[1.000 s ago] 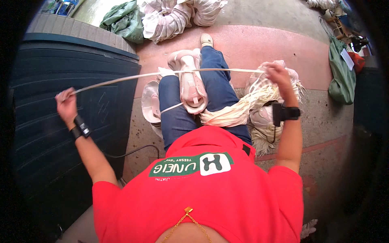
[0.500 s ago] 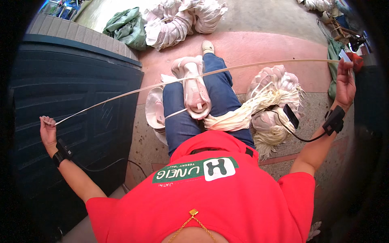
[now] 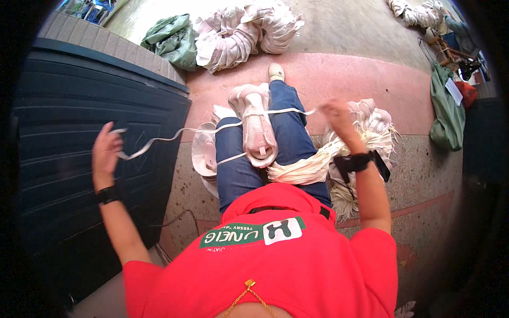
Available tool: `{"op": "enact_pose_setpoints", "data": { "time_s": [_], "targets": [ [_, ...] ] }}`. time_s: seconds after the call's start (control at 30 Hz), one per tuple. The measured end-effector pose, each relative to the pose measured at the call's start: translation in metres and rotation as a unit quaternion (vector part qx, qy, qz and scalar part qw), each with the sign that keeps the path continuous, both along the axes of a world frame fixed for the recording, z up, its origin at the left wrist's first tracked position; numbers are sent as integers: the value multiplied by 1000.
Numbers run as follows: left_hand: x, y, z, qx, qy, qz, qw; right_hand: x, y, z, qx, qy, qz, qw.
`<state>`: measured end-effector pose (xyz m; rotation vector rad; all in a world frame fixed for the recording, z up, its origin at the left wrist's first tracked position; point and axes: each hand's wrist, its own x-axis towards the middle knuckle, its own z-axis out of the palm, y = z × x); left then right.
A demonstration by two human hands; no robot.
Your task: The recorder is lacing a pink and white shoe while sitting on the floor.
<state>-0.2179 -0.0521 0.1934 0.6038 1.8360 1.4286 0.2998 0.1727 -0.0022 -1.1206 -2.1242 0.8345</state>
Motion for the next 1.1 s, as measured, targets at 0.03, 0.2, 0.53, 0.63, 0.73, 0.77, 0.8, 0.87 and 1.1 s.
{"op": "enact_pose_setpoints", "data": {
  "time_s": [0.03,0.2,0.53,0.63,0.73,0.77,0.8,0.87,1.1],
  "targets": [
    [37,25,-18,-60,-26,-34,997,-22,-14,-3,-143,12,-7,990],
    [146,80,-136,-130,-145,-276,941,-109,-41,1,-157,-69,152,973],
    [228,138,-185,-177,-117,-251,945,-128,-30,-19,97,-180,175,963],
    [234,137,-198,-153,-84,-256,951,-135,-29,-17,94,-211,164,959],
    [243,134,-193,-106,-103,-206,967,-139,-29,-16,66,-235,154,958],
    [245,132,-189,-81,-141,-170,972,-139,-28,-16,48,-235,153,959],
    [245,131,-186,-81,-139,-170,972,-140,-28,-16,48,-234,153,959],
    [243,128,-180,-74,-178,-95,977,-141,-29,-18,109,-226,160,955],
    [215,118,-157,-84,-67,-148,983,-148,-31,-3,195,-267,189,925]
  ]
}}
